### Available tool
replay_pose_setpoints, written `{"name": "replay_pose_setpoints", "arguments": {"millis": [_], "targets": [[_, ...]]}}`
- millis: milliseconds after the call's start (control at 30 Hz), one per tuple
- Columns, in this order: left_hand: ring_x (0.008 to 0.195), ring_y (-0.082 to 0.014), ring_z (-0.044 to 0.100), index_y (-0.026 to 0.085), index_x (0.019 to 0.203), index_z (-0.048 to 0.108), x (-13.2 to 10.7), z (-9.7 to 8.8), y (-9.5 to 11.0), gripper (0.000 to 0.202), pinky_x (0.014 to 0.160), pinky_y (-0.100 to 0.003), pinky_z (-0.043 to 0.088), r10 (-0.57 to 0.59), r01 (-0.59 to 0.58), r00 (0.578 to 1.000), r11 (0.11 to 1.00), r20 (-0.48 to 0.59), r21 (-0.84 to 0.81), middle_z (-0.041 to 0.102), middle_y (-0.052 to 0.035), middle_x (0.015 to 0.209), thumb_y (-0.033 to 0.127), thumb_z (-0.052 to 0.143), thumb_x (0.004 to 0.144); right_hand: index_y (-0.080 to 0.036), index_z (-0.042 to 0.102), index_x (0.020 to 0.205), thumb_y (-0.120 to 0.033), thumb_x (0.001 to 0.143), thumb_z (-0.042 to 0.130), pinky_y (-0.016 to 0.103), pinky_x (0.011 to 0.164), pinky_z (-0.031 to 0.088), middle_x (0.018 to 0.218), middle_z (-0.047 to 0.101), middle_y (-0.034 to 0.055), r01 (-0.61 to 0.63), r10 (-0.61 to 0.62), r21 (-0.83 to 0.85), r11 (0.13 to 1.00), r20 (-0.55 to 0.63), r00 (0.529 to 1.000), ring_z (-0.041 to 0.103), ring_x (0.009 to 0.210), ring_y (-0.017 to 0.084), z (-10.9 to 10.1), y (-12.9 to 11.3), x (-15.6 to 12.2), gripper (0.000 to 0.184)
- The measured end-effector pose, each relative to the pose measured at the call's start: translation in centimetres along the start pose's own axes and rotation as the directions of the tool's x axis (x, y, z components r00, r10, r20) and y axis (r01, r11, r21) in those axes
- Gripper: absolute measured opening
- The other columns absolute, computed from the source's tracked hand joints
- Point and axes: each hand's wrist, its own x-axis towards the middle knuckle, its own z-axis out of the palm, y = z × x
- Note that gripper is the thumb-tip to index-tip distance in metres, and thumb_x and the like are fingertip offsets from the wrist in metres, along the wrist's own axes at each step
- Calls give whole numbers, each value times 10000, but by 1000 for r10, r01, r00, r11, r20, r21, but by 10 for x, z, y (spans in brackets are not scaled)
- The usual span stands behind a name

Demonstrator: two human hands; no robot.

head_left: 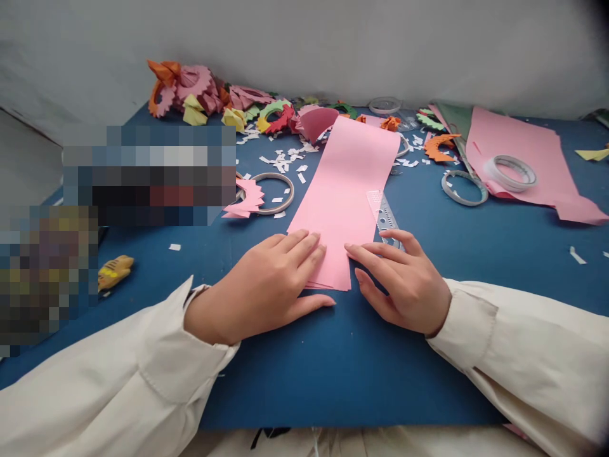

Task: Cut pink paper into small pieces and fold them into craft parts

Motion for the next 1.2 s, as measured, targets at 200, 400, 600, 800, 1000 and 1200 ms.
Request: {"name": "replay_pose_setpoints", "arguments": {"millis": [200, 400, 600, 800, 1000, 1200], "targets": [[1029, -297, 627, 15, 1071, 621, 2, -3, -1, 392, 863, -419, 557, 90, -89, 996, 995, -17, 32, 660, -187, 1091, 349, 463, 940, -57, 559, 1095, -107, 827, 548, 395, 860, 461, 820, 714, 66, -4, 4, 9, 1000, -58, 998, 657, 770, 149, -1, -1, 1, 273], [935, -265, 659, 37, 1000, 632, 3, 0, -1, 285, 729, -369, 584, 150, -143, 986, 986, -80, 83, 694, -145, 921, 266, 473, 941, -46, 574, 1125, -385, 871, 555, 375, 824, 443, 785, 698, 63, 233, -235, -107, 967, -7, 972, 631, 803, 170, -5, 1, 0, 424], [869, -241, 669, 57, 963, 637, 4, -2, -1, 284, 650, -332, 569, 140, -131, 984, 988, -112, 82, 695, -126, 877, 270, 451, 951, -79, 561, 1196, -482, 878, 523, 367, 845, 404, 822, 686, 59, 263, -258, -126, 957, 50, 965, 586, 894, 182, -7, 2, -1, 515], [878, -242, 663, 80, 889, 640, 3, -5, 0, 320, 714, -352, 582, 95, -94, 990, 995, -103, 15, 690, -137, 905, 340, 459, 939, -48, 511, 1240, -485, 882, 519, 374, 883, 384, 847, 692, 56, 215, -210, -77, 974, 67, 975, 585, 949, 193, -7, 2, -1, 565], [916, -260, 660, 64, 961, 626, 2, -4, -2, 272, 760, -383, 585, 78, -79, 996, 996, -37, -46, 682, -148, 933, 302, 499, 923, -33, 309, 1391, -426, 906, 495, 413, 969, 352, 984, 697, 66, 158, -162, 64, 985, 54, 985, 557, 1112, 212, -4, 5, -1, 651], [862, -223, 682, 65, 1044, 608, -3, -7, -5, 209, 706, -322, 583, -13, 42, 977, 991, -213, 130, 708, -118, 949, 90, 466, 893, -56, 352, 1367, -339, 894, 520, 439, 1020, 330, 1133, 656, 115, 129, -132, 60, 990, 55, 990, 515, 1206, 226, -1, 6, -2, 577]]}}
